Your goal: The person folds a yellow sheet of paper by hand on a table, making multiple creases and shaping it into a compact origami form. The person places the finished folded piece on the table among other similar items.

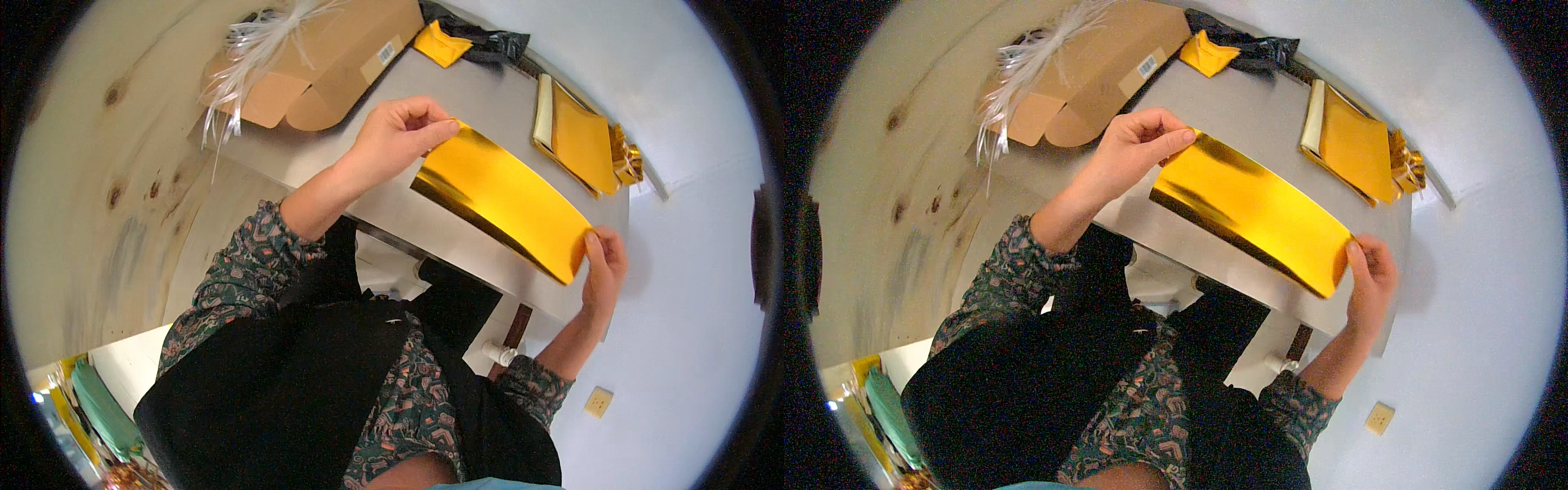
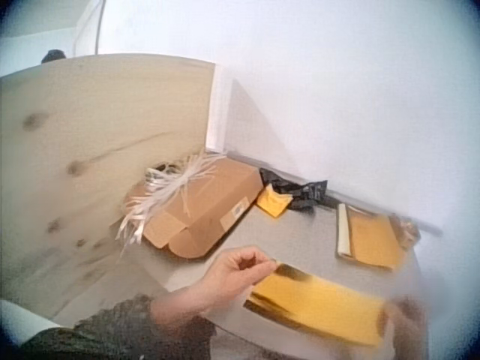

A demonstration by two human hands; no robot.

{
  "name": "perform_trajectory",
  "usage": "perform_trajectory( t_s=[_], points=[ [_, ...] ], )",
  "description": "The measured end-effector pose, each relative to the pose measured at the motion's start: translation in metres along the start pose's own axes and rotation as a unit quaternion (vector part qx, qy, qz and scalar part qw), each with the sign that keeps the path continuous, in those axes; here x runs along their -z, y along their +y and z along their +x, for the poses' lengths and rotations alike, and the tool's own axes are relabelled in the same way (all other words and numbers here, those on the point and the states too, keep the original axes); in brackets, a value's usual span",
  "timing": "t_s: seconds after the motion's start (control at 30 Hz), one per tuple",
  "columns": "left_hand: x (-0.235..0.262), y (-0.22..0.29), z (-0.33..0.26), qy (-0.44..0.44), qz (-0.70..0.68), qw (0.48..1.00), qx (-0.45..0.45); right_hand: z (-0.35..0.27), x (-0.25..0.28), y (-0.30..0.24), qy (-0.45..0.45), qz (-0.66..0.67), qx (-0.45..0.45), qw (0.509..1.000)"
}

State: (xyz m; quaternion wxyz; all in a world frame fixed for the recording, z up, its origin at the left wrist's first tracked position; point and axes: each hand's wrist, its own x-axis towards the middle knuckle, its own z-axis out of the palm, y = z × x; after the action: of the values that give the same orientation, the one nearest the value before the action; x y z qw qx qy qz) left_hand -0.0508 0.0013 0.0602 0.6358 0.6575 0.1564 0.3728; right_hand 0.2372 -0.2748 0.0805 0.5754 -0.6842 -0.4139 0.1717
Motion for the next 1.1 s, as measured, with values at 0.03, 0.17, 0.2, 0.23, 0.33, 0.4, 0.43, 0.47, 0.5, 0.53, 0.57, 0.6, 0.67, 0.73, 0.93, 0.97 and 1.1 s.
perform_trajectory(
  t_s=[0.03,0.17,0.2,0.23,0.33,0.4,0.43,0.47,0.5,0.53,0.57,0.6,0.67,0.73,0.93,0.97,1.1],
  points=[
    [0.002,-0.011,0.005,-0.004,0.015,1.000,0.025,0.005,-0.004,0.010,0.001,-0.006,-0.017,1.000],
    [0.001,-0.046,0.018,0.000,0.183,0.977,0.110,0.022,-0.017,0.047,-0.035,-0.030,-0.095,0.994],
    [0.000,-0.052,0.020,0.003,0.251,0.961,0.119,0.026,-0.018,0.054,-0.037,-0.039,-0.137,0.989],
    [-0.001,-0.056,0.022,-0.003,0.286,0.951,0.117,0.028,-0.021,0.060,-0.036,-0.045,-0.136,0.989],
    [-0.005,-0.062,0.028,-0.020,0.379,0.919,0.105,0.035,-0.021,0.067,-0.079,0.029,-0.169,0.982],
    [-0.007,-0.062,0.031,-0.035,0.426,0.899,0.094,0.039,-0.021,0.069,-0.064,-0.083,-0.170,0.980],
    [-0.009,-0.062,0.033,-0.043,0.447,0.889,0.092,0.041,-0.022,0.070,-0.070,-0.080,-0.175,0.979],
    [-0.009,-0.062,0.034,-0.053,0.465,0.879,0.094,0.042,-0.024,0.071,-0.053,-0.126,-0.170,0.976],
    [-0.011,-0.062,0.034,-0.059,0.482,0.869,0.091,0.043,-0.026,0.072,-0.047,-0.129,-0.166,0.977],
    [-0.012,-0.062,0.033,-0.059,0.495,0.863,0.078,0.044,-0.028,0.073,-0.049,-0.098,-0.169,0.979],
    [-0.013,-0.062,0.033,-0.056,0.507,0.858,0.059,0.045,-0.029,0.074,-0.043,-0.133,-0.164,0.976],
    [-0.015,-0.062,0.032,-0.056,0.520,0.851,0.046,0.046,-0.030,0.075,-0.044,-0.134,-0.166,0.976],
    [-0.015,-0.062,0.032,-0.065,0.528,0.846,0.042,0.046,-0.030,0.075,-0.049,-0.137,-0.175,0.974],
    [-0.016,-0.063,0.032,-0.072,0.536,0.840,0.038,0.046,-0.028,0.073,-0.055,-0.120,-0.195,0.972],
    [-0.021,-0.065,0.028,-0.077,0.562,0.823,0.029,0.049,-0.027,0.072,-0.069,-0.102,-0.222,0.967],
    [-0.022,-0.065,0.028,-0.073,0.566,0.821,0.033,0.049,-0.028,0.072,-0.061,-0.144,-0.209,0.965],
    [-0.024,-0.071,0.027,-0.076,0.551,0.829,-0.048,0.049,-0.032,0.073,-0.046,-0.218,-0.196,0.955]
  ],
)
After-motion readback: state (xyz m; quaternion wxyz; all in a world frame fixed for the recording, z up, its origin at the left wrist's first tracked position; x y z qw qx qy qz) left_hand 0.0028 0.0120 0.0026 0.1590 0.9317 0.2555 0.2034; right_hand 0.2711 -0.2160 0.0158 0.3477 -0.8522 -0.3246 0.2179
